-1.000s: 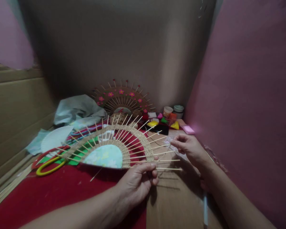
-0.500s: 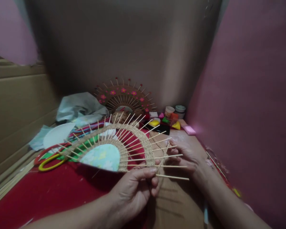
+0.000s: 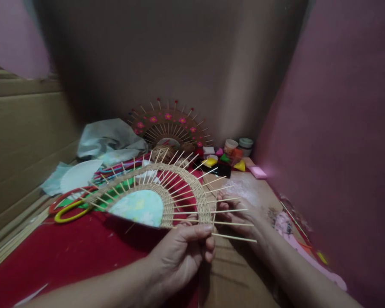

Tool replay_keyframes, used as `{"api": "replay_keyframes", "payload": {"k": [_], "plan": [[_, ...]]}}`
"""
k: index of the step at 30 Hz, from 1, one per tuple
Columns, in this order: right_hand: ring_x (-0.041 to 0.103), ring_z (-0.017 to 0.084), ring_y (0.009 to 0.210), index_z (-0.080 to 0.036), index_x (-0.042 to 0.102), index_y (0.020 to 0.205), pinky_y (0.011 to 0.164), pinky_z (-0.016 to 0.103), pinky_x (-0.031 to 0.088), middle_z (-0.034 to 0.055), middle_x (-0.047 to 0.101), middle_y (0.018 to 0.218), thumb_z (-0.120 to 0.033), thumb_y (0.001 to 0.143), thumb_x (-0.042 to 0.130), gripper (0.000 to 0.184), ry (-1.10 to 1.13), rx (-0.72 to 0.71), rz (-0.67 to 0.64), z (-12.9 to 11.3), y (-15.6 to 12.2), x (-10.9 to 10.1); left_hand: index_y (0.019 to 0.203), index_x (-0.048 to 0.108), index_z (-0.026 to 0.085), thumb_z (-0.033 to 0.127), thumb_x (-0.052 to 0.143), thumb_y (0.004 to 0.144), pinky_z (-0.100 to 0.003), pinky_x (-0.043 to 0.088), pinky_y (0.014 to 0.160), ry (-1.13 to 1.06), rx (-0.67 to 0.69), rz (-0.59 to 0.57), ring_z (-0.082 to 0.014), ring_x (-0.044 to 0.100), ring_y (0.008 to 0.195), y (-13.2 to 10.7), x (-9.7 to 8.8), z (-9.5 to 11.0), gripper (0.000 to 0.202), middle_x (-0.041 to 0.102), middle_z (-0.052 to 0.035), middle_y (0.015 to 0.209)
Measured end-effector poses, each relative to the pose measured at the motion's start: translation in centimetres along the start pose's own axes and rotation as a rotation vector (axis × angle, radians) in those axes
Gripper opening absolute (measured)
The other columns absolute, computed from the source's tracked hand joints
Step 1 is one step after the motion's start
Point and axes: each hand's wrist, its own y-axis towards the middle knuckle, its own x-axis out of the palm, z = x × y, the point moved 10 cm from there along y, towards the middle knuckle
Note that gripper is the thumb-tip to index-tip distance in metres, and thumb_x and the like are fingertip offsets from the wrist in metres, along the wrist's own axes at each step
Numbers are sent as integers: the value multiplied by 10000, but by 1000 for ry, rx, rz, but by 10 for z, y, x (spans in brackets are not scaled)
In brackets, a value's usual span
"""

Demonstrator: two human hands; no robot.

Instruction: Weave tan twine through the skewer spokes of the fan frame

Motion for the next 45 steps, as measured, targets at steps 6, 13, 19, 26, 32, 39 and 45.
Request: {"api": "replay_keyframes", "payload": {"k": [6, 13, 19, 26, 32, 39, 45], "plan": [[477, 37, 445, -169, 549, 738, 364, 120, 362, -6, 624, 740, -30, 626, 628, 195, 180, 79, 70, 10, -8, 0, 745, 601, 47, 60, 596, 700, -203, 347, 456, -23, 0, -6, -99, 486, 467, 3, -3, -5, 46, 535, -39, 534], [564, 70, 518, -122, 593, 776, 427, 120, 419, 43, 646, 694, 17, 631, 593, 201, 252, 175, 57, 21, -12, 5, 755, 599, 50, 71, 617, 693, -210, 331, 452, -28, 11, -14, -97, 468, 471, 2, -2, -3, 68, 528, -32, 536], [451, 47, 364, -140, 542, 740, 301, 124, 246, 13, 619, 578, -138, 639, 688, 178, 29, 34, 165, 6, -4, -18, 708, 611, 36, 104, 621, 691, -215, 327, 464, -21, -29, -58, -100, 462, 466, 1, 0, -8, 71, 508, -31, 505], [577, 130, 507, -159, 580, 876, 451, 222, 403, -6, 604, 618, -296, 642, 708, 299, -306, -177, 76, -20, -10, -4, 696, 631, 34, 114, 631, 685, -210, 317, 454, -14, -22, -64, -100, 466, 449, -6, 0, -9, 81, 511, -34, 484], [523, 111, 520, -137, 669, 665, 497, 243, 410, 25, 622, 626, -302, 615, 678, 173, -707, -293, 254, -54, -19, -13, 703, 637, 23, 118, 653, 663, -204, 305, 430, -9, -11, -73, -89, 445, 430, -14, 2, -7, 104, 499, -27, 464], [549, 145, 616, -154, 692, 630, 547, 273, 459, 24, 632, 659, -311, 558, 723, 176, -672, -460, 442, -77, -34, -19, 668, 602, 66, 106, 666, 633, -207, 281, 415, -17, 6, -65, -85, 420, 425, -18, -2, -11, 83, 497, -18, 476], [394, 65, 384, -139, 653, 669, 333, 187, 288, -41, 488, 440, -341, 620, 719, 218, -486, -465, 490, -70, -40, -33, 629, 593, 57, 124, 625, 675, -207, 286, 431, 1, -9, -85, -87, 424, 403, -19, -2, -15, 88, 476, -17, 438]]}}
